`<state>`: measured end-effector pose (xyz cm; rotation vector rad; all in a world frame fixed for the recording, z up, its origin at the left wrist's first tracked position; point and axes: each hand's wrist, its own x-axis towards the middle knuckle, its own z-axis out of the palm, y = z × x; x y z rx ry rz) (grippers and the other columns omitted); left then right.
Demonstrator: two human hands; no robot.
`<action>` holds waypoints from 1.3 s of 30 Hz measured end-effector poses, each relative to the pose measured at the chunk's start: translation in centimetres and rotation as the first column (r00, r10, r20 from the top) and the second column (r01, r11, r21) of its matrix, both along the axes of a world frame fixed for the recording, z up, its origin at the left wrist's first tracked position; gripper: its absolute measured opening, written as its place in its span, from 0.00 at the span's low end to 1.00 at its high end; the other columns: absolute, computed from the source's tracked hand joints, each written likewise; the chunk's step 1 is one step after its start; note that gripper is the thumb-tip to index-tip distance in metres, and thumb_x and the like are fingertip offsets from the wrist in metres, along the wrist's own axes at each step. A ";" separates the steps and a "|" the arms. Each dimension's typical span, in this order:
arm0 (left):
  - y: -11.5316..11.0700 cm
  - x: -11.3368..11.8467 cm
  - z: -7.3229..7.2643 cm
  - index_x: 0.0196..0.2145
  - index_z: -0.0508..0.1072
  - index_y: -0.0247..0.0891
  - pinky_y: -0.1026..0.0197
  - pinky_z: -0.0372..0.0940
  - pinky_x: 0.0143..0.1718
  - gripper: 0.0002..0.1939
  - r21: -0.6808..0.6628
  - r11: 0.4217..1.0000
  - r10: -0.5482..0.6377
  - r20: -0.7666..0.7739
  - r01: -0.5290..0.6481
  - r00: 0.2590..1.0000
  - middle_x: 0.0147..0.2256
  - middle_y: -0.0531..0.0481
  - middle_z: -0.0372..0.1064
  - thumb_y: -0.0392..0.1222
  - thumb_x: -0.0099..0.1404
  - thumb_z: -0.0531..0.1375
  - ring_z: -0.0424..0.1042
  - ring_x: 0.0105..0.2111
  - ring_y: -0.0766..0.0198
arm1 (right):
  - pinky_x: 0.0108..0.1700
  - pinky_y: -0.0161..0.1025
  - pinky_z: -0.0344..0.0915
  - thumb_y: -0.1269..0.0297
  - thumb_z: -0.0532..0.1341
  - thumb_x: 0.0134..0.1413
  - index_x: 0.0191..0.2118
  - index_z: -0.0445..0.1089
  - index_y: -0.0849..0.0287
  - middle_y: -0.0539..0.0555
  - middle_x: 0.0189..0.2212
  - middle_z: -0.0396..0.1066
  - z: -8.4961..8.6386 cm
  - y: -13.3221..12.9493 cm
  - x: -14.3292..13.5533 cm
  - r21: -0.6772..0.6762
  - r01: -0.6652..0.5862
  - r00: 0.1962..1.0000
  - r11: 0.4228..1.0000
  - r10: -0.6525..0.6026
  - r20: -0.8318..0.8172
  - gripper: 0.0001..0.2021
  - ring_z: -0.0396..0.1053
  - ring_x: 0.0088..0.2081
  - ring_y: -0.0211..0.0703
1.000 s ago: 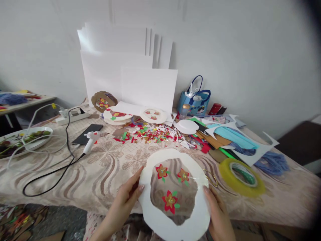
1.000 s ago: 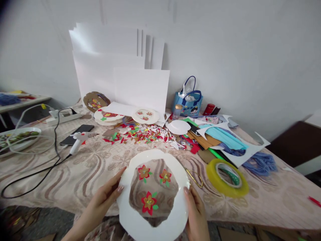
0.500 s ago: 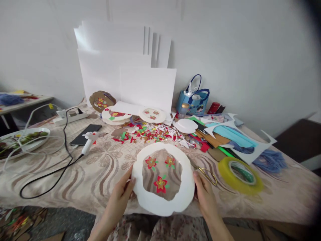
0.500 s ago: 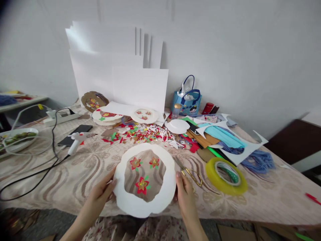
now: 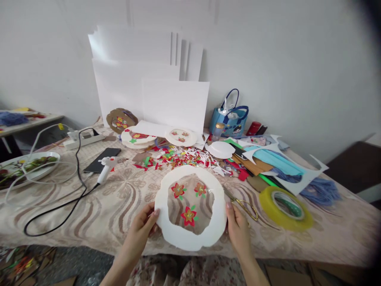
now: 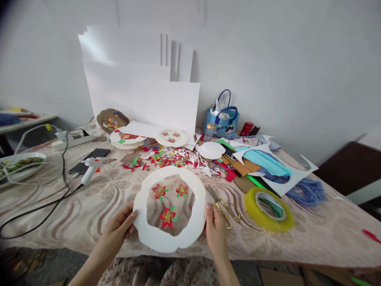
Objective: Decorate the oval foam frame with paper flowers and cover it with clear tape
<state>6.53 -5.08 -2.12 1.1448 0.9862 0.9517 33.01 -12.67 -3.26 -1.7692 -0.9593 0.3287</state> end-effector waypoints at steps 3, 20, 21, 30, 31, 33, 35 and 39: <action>0.5 -0.2 0.3 0.51 0.68 0.33 0.70 0.46 0.17 0.32 0.025 1.000 0.020 -0.065 -0.019 0.998 0.21 0.58 0.57 0.58 0.56 0.61 0.51 0.18 0.73 | 0.35 0.39 0.63 0.46 0.53 0.55 0.34 0.71 0.59 0.57 0.32 0.74 0.1 0.0 -0.3 0.063 -0.026 0.997 0.998 0.031 -0.071 0.21 0.69 0.35 0.49; 1.3 0.0 0.1 0.56 0.66 0.33 0.66 0.55 0.18 0.42 0.142 0.983 0.157 -0.297 -0.119 0.942 0.27 0.53 0.64 0.64 0.51 0.60 0.56 0.19 0.70 | 0.55 0.48 0.59 0.51 0.54 0.57 0.49 0.71 0.58 0.59 0.51 0.70 -1.2 -0.5 -0.3 0.134 -0.049 0.995 0.990 0.059 -0.077 0.21 0.64 0.54 0.52; 1.3 0.1 0.1 0.56 0.66 0.33 0.66 0.55 0.18 0.41 0.154 0.981 0.161 -0.317 -0.117 0.935 0.27 0.52 0.65 0.64 0.51 0.60 0.57 0.19 0.69 | 0.54 0.48 0.60 0.51 0.54 0.57 0.49 0.71 0.58 0.59 0.50 0.70 -1.3 -0.4 -0.4 0.138 -0.046 0.996 0.989 0.056 -0.071 0.21 0.64 0.54 0.52; 1.7 -0.6 -0.1 0.55 0.67 0.34 0.67 0.54 0.17 0.36 0.241 0.960 0.223 -0.365 -0.139 0.904 0.27 0.51 0.68 0.60 0.54 0.59 0.57 0.19 0.69 | 0.49 0.49 0.63 0.54 0.52 0.59 0.50 0.69 0.56 0.60 0.48 0.69 -0.3 -0.4 0.5 0.162 -0.080 0.990 0.984 0.060 0.125 0.18 0.65 0.50 0.52; 1.7 -0.7 -0.1 0.55 0.68 0.35 0.67 0.55 0.17 0.35 0.251 0.959 0.220 -0.363 -0.133 0.905 0.28 0.51 0.68 0.59 0.55 0.59 0.58 0.19 0.69 | 0.50 0.50 0.63 0.54 0.52 0.60 0.51 0.69 0.55 0.60 0.48 0.67 0.2 -0.3 0.8 0.179 -0.096 0.980 0.979 0.060 0.192 0.18 0.64 0.51 0.52; 1.8 -0.9 -0.3 0.55 0.68 0.36 0.67 0.56 0.17 0.34 0.266 0.957 0.209 -0.360 -0.115 0.909 0.28 0.51 0.69 0.58 0.55 0.59 0.60 0.20 0.68 | 0.52 0.52 0.61 0.55 0.50 0.61 0.52 0.68 0.52 0.59 0.52 0.63 1.1 0.2 1.3 0.181 -0.194 0.935 0.964 0.126 0.332 0.19 0.61 0.54 0.52; 1.8 -1.1 -0.4 0.54 0.68 0.35 0.67 0.58 0.18 0.33 0.268 0.958 0.198 -0.368 -0.100 0.909 0.28 0.50 0.70 0.57 0.56 0.59 0.62 0.21 0.67 | 0.56 0.54 0.57 0.54 0.47 0.62 0.53 0.68 0.49 0.57 0.58 0.55 2.2 0.8 1.6 0.119 -0.338 0.861 0.934 0.256 0.439 0.19 0.55 0.59 0.54; 1.6 -1.2 -0.4 0.55 0.67 0.33 0.66 0.61 0.20 0.34 0.251 0.964 0.178 -0.363 -0.088 0.914 0.32 0.48 0.73 0.57 0.56 0.59 0.65 0.23 0.65 | 0.62 0.60 0.45 0.49 0.44 0.63 0.56 0.66 0.45 0.49 0.66 0.40 3.7 2.5 1.4 -0.074 -0.521 0.702 0.851 0.476 0.530 0.22 0.38 0.65 0.58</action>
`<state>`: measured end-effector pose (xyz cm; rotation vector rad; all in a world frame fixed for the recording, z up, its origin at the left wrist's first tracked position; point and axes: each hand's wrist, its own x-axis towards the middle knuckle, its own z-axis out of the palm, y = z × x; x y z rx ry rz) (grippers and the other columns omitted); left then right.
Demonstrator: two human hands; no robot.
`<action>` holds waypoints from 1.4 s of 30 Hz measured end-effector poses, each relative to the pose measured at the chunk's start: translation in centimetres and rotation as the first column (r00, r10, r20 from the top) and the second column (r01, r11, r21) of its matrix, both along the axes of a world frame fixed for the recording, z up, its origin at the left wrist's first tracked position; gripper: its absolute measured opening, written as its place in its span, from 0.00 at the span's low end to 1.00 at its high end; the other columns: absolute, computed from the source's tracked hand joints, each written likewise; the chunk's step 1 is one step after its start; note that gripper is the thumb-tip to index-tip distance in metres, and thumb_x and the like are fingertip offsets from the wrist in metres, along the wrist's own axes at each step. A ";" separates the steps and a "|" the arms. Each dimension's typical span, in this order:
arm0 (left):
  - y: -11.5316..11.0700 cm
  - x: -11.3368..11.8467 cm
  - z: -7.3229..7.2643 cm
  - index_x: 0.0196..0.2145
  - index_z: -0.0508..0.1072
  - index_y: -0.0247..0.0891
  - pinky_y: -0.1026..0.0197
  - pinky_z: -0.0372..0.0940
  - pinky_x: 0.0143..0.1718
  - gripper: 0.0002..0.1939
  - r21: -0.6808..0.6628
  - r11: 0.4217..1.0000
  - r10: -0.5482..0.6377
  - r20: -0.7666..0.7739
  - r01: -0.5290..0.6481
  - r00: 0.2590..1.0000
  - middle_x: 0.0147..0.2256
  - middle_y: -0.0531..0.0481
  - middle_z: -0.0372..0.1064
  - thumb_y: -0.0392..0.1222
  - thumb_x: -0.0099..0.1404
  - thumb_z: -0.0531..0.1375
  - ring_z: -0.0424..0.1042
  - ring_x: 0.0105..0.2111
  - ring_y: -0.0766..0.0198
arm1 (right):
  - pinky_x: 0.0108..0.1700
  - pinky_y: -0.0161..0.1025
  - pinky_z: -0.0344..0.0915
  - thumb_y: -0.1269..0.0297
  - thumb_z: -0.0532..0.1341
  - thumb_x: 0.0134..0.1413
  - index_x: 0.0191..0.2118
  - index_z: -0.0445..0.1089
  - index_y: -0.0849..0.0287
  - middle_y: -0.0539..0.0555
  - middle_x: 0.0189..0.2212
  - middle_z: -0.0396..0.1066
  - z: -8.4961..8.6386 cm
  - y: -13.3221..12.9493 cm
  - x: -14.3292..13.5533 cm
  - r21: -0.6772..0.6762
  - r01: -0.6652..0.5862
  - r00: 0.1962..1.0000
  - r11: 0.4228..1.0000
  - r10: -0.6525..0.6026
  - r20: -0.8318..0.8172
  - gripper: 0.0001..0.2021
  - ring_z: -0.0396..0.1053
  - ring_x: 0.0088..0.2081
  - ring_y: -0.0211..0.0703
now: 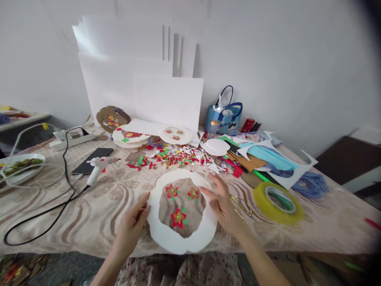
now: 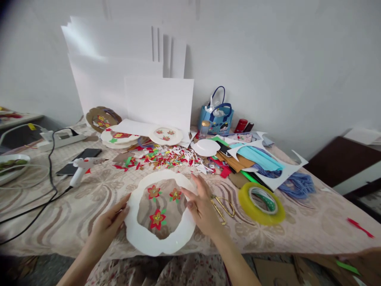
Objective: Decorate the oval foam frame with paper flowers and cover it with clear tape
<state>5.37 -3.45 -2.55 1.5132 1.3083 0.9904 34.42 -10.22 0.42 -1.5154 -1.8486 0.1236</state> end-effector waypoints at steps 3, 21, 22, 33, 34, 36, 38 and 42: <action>0.0 -0.1 -0.2 0.56 0.67 0.34 0.64 0.65 0.24 0.33 -0.001 1.000 -0.010 0.001 0.010 1.000 0.38 0.46 0.74 0.56 0.58 0.58 0.69 0.28 0.62 | 0.63 0.62 0.41 0.48 0.43 0.63 0.57 0.64 0.44 0.46 0.67 0.36 0.5 0.8 -0.2 -0.048 -0.054 0.997 0.997 0.057 0.060 0.23 0.32 0.66 0.59; -0.1 0.1 0.2 0.51 0.72 0.38 0.62 0.67 0.26 0.29 0.024 1.000 0.018 0.027 -0.019 0.999 0.32 0.47 0.75 0.56 0.56 0.60 0.71 0.30 0.57 | 0.62 0.62 0.42 0.49 0.45 0.62 0.54 0.67 0.43 0.45 0.67 0.38 -0.1 1.4 0.2 -0.072 -0.161 0.975 0.984 0.170 0.144 0.21 0.30 0.66 0.59; -0.2 0.1 0.3 0.51 0.72 0.37 0.63 0.66 0.23 0.30 0.010 1.000 0.022 0.030 -0.022 0.999 0.29 0.48 0.74 0.57 0.55 0.60 0.70 0.27 0.59 | 0.62 0.62 0.41 0.49 0.44 0.62 0.54 0.67 0.42 0.45 0.67 0.39 0.0 1.2 0.3 -0.075 -0.170 0.976 0.982 0.179 0.122 0.22 0.30 0.66 0.59; 0.1 0.5 0.2 0.56 0.66 0.33 0.67 0.55 0.16 0.36 -0.034 0.998 0.046 0.004 -0.046 0.999 0.28 0.51 0.66 0.59 0.56 0.57 0.57 0.19 0.70 | 0.60 0.53 0.52 0.55 0.42 0.65 0.56 0.62 0.51 0.56 0.60 0.54 -2.0 -1.3 1.2 0.102 0.056 0.976 0.993 -0.033 -0.214 0.21 0.52 0.61 0.51; 0.1 0.5 0.0 0.56 0.65 0.33 0.67 0.54 0.16 0.36 -0.026 0.999 0.043 -0.014 -0.043 0.999 0.28 0.51 0.65 0.59 0.56 0.57 0.57 0.19 0.69 | 0.59 0.53 0.52 0.56 0.42 0.65 0.56 0.63 0.51 0.57 0.60 0.55 -2.5 -1.5 1.2 0.109 0.071 0.974 0.992 -0.046 -0.223 0.21 0.53 0.60 0.51; 0.2 0.6 -0.1 0.57 0.65 0.33 0.66 0.55 0.17 0.35 -0.006 0.999 0.035 -0.053 -0.035 0.998 0.28 0.51 0.65 0.58 0.57 0.55 0.58 0.19 0.69 | 0.58 0.53 0.53 0.56 0.43 0.65 0.56 0.63 0.52 0.58 0.58 0.57 -3.2 -2.1 1.3 0.123 0.080 0.971 0.989 -0.050 -0.235 0.20 0.54 0.59 0.51; 0.4 0.7 0.0 0.56 0.65 0.33 0.66 0.56 0.18 0.34 0.014 1.000 0.028 -0.106 -0.027 0.994 0.28 0.51 0.65 0.58 0.59 0.54 0.59 0.19 0.68 | 0.57 0.52 0.54 0.57 0.44 0.65 0.55 0.63 0.52 0.58 0.56 0.59 -3.7 -2.6 1.3 0.133 0.076 0.968 0.988 -0.041 -0.247 0.19 0.56 0.58 0.50; 0.8 0.8 0.6 0.56 0.66 0.34 0.64 0.59 0.19 0.32 0.059 0.998 0.031 -0.222 -0.018 0.974 0.29 0.49 0.69 0.56 0.60 0.52 0.63 0.20 0.65 | 0.55 0.52 0.56 0.58 0.43 0.65 0.54 0.63 0.52 0.58 0.54 0.60 -4.2 -3.0 1.3 0.152 0.062 0.963 0.986 -0.019 -0.269 0.19 0.58 0.56 0.50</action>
